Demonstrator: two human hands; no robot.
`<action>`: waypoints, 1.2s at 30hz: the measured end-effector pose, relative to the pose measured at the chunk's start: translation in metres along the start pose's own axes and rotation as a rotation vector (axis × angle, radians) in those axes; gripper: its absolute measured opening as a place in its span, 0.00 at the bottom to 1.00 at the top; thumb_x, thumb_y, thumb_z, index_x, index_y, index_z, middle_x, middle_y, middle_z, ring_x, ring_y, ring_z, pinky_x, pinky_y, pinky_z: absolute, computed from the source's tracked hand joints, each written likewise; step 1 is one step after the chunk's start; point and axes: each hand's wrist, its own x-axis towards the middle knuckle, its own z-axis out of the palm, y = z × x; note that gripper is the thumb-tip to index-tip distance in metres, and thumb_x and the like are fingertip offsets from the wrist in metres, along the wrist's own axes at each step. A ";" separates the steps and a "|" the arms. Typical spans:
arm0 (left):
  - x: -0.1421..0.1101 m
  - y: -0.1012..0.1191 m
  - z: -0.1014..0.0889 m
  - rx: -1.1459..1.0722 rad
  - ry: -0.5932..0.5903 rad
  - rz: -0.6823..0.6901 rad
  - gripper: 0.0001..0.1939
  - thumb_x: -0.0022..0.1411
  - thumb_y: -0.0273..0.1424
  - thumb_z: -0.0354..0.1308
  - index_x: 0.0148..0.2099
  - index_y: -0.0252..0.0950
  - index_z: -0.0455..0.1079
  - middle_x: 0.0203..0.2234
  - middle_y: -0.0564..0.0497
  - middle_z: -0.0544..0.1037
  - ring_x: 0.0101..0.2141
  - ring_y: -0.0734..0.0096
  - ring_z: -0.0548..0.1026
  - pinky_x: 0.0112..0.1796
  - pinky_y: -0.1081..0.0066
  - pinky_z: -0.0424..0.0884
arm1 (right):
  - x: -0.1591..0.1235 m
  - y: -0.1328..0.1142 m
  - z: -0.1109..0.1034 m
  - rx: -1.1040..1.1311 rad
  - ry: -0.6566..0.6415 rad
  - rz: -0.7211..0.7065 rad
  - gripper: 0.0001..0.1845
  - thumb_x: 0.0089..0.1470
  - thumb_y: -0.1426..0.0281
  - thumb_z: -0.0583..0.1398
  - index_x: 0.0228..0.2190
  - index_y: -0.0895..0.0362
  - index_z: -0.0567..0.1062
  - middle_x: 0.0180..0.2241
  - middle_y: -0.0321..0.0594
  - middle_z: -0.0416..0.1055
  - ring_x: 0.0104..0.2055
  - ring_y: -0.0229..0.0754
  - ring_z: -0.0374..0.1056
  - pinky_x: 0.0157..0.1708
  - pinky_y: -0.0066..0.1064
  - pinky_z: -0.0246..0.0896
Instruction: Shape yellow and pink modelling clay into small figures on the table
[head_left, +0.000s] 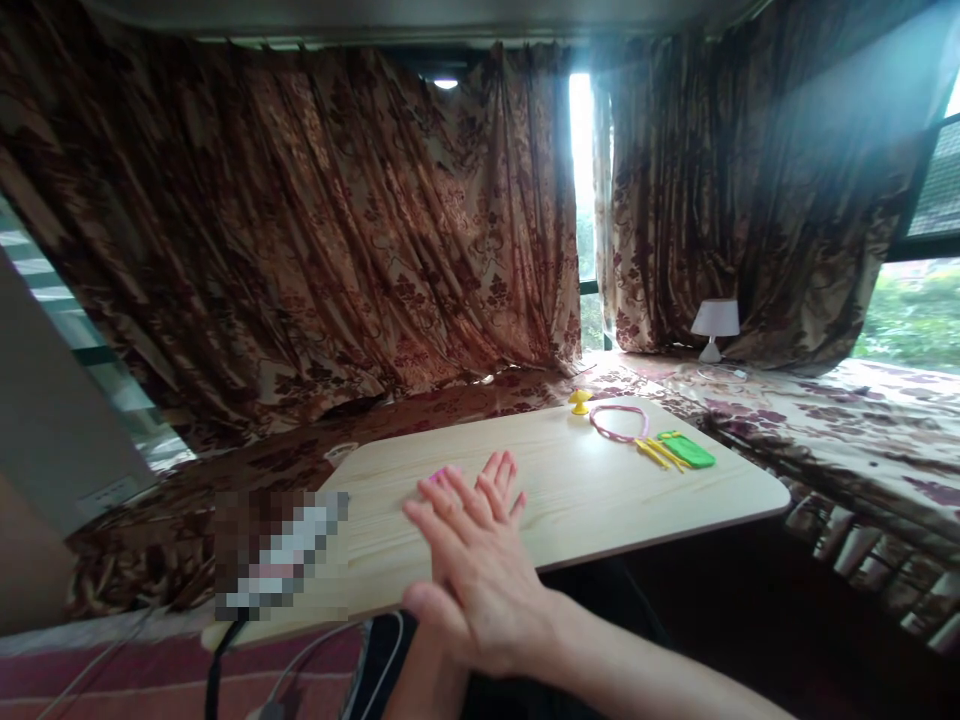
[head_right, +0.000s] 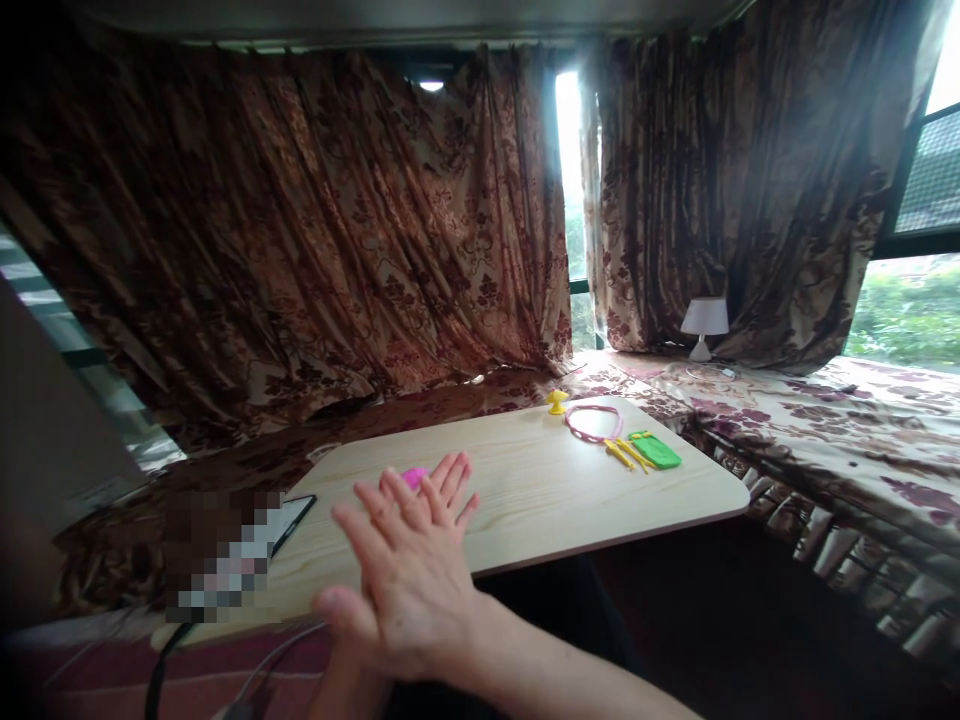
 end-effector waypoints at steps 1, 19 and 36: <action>-0.002 0.000 0.000 -0.011 -0.030 -0.020 0.27 0.60 0.51 0.44 0.58 0.51 0.60 0.59 0.58 0.62 0.63 0.64 0.47 0.58 0.65 0.51 | 0.005 0.007 -0.001 -0.006 0.065 0.059 0.31 0.57 0.57 0.52 0.59 0.53 0.56 0.63 0.37 0.47 0.66 0.46 0.33 0.63 0.45 0.26; 0.008 0.018 -0.046 0.429 -0.051 -0.067 0.13 0.53 0.34 0.63 0.40 0.32 0.73 0.28 0.50 0.75 0.28 0.74 0.70 0.34 0.72 0.67 | 0.000 0.061 -0.059 0.210 -0.293 0.027 0.17 0.51 0.78 0.57 0.43 0.52 0.75 0.40 0.39 0.72 0.41 0.39 0.69 0.43 0.30 0.62; 0.011 0.021 -0.063 0.356 -0.067 -0.156 0.13 0.52 0.37 0.63 0.33 0.31 0.73 0.23 0.50 0.75 0.24 0.74 0.73 0.31 0.72 0.70 | 0.003 0.061 -0.034 0.194 -0.218 0.198 0.06 0.47 0.75 0.58 0.28 0.58 0.75 0.25 0.34 0.68 0.27 0.34 0.63 0.28 0.24 0.55</action>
